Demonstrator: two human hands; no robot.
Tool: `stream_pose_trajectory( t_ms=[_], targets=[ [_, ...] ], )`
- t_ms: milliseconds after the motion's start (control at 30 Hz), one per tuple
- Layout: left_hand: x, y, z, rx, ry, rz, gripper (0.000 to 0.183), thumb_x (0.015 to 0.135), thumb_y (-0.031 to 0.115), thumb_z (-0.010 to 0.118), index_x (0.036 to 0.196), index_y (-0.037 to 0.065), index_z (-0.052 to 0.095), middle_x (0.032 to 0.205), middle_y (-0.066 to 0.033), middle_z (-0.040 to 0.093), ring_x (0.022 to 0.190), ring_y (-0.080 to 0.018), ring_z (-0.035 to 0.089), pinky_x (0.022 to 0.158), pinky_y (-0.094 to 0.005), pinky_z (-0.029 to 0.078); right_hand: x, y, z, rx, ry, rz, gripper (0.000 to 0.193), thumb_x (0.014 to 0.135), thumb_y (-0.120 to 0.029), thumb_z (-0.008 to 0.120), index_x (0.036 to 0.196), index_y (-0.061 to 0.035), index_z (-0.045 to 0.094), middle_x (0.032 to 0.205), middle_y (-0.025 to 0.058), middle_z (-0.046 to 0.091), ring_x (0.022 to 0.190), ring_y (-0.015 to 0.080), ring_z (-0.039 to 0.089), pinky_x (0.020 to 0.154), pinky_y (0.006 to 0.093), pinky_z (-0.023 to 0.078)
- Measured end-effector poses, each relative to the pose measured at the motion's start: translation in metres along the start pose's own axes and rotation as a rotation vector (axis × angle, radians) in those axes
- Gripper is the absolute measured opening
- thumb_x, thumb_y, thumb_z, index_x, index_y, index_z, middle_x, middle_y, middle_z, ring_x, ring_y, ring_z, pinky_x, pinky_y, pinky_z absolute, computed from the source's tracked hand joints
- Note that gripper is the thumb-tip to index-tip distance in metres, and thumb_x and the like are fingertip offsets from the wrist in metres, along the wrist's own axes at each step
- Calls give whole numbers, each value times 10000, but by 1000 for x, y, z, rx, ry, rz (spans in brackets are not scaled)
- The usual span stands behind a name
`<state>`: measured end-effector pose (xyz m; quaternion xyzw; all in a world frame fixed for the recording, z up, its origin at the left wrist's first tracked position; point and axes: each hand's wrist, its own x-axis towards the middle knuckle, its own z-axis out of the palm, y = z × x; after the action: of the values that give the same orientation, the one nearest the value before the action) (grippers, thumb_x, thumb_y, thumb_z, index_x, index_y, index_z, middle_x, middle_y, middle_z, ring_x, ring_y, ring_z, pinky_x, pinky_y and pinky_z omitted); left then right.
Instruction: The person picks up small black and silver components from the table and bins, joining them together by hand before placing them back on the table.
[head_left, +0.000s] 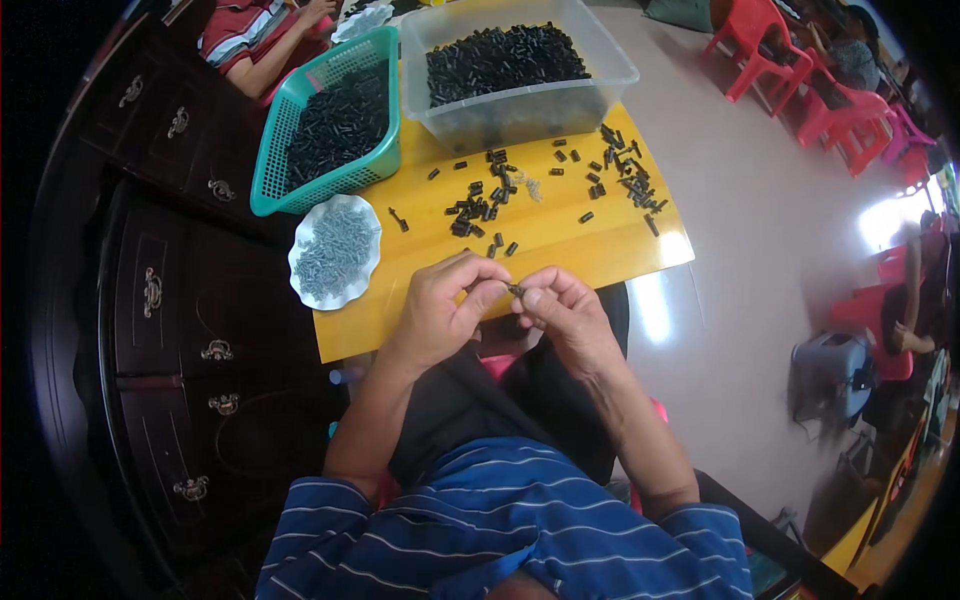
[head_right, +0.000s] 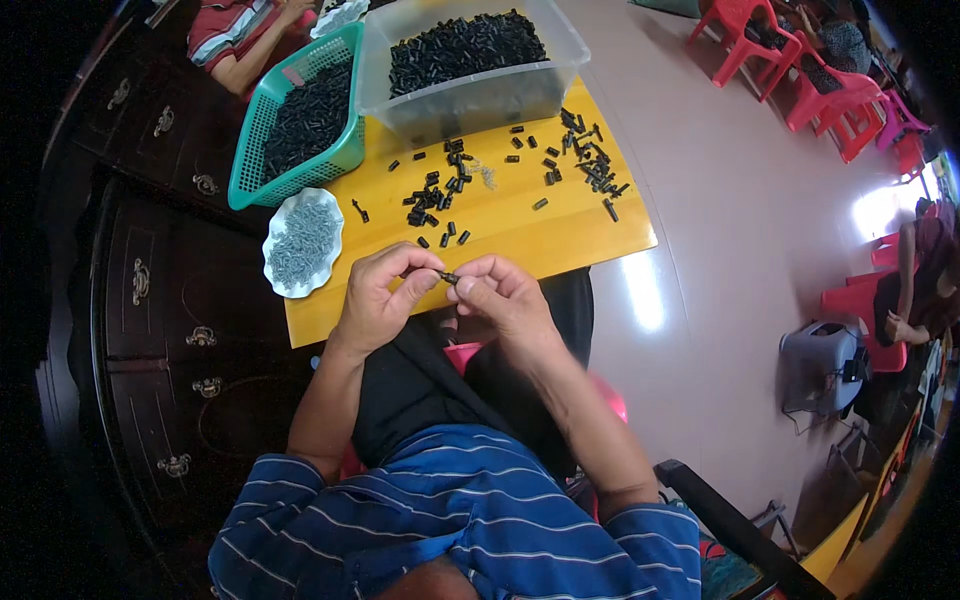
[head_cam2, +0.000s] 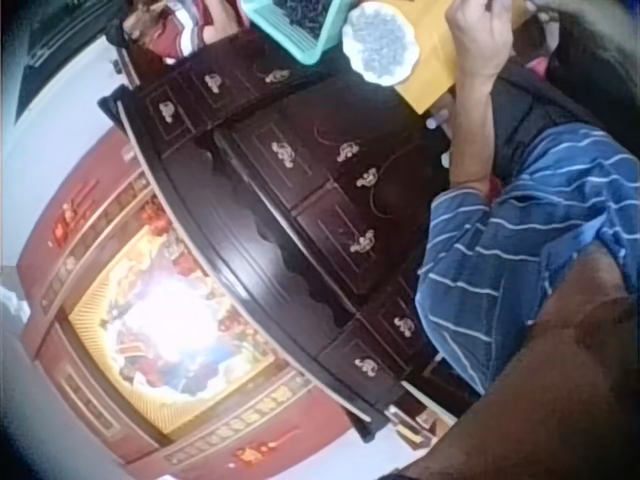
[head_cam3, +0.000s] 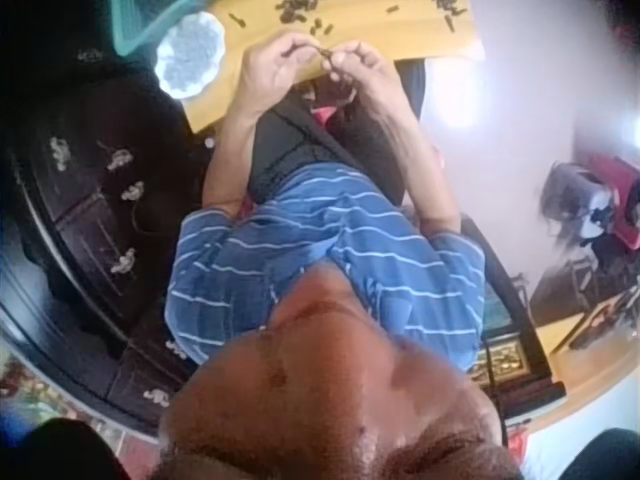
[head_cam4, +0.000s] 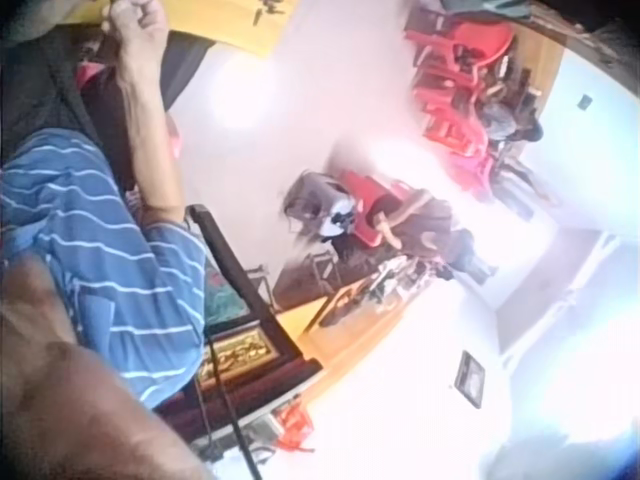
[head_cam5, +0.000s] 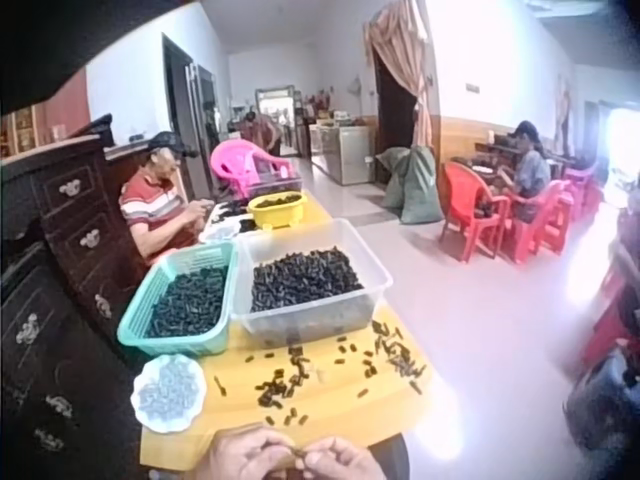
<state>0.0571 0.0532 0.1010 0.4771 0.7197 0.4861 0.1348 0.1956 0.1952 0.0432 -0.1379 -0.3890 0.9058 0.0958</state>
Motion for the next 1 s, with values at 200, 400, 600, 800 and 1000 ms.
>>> stream_pose_trajectory(
  t_ms=[200, 400, 600, 800, 1000],
  targets=[
    [1, 0, 0, 42, -3, 54, 110, 920, 81, 710, 970, -13, 685, 855, -123, 695, 775, -230, 686, 697, -304, 514, 1, 4, -2, -52, 10, -89, 116, 979, -100, 686, 1061, -37, 636, 929, 42, 706, 829, 85, 633, 788, 269, 563],
    [2, 4, 5, 81, 36, 54, 82, 892, 44, 704, 943, -15, 680, 836, -120, 692, 739, -231, 679, 668, -313, 512, -1, 6, 4, -197, 70, -235, 90, 963, -58, 705, 1017, -16, 647, 926, 48, 720, 825, 86, 669, 751, 253, 564],
    [4, 4, 5, 116, 5, 91, 60, 883, 33, 706, 923, -6, 685, 826, -114, 689, 729, -237, 675, 652, -313, 507, 0, 8, -1, -154, 42, -210, 98, 961, -56, 701, 1037, -23, 649, 941, 59, 724, 828, 96, 673, 756, 274, 580],
    [5, 0, 4, 30, 4, 87, 73, 872, 3, 708, 942, -13, 702, 822, -112, 687, 736, -228, 673, 667, -304, 507, 0, 0, 4, 72, 21, 63, 149, 973, -108, 686, 1095, -23, 674, 973, 72, 724, 851, 137, 680, 800, 259, 552],
    [5, 4, 5, -58, -54, 35, 318, 842, 12, 740, 1156, 12, 693, 971, -125, 683, 827, -213, 674, 715, -291, 518, 4, 6, -8, 136, -53, 102, 186, 986, -198, 680, 1132, -86, 657, 1025, 32, 721, 912, 131, 687, 873, 320, 557]
  ],
)
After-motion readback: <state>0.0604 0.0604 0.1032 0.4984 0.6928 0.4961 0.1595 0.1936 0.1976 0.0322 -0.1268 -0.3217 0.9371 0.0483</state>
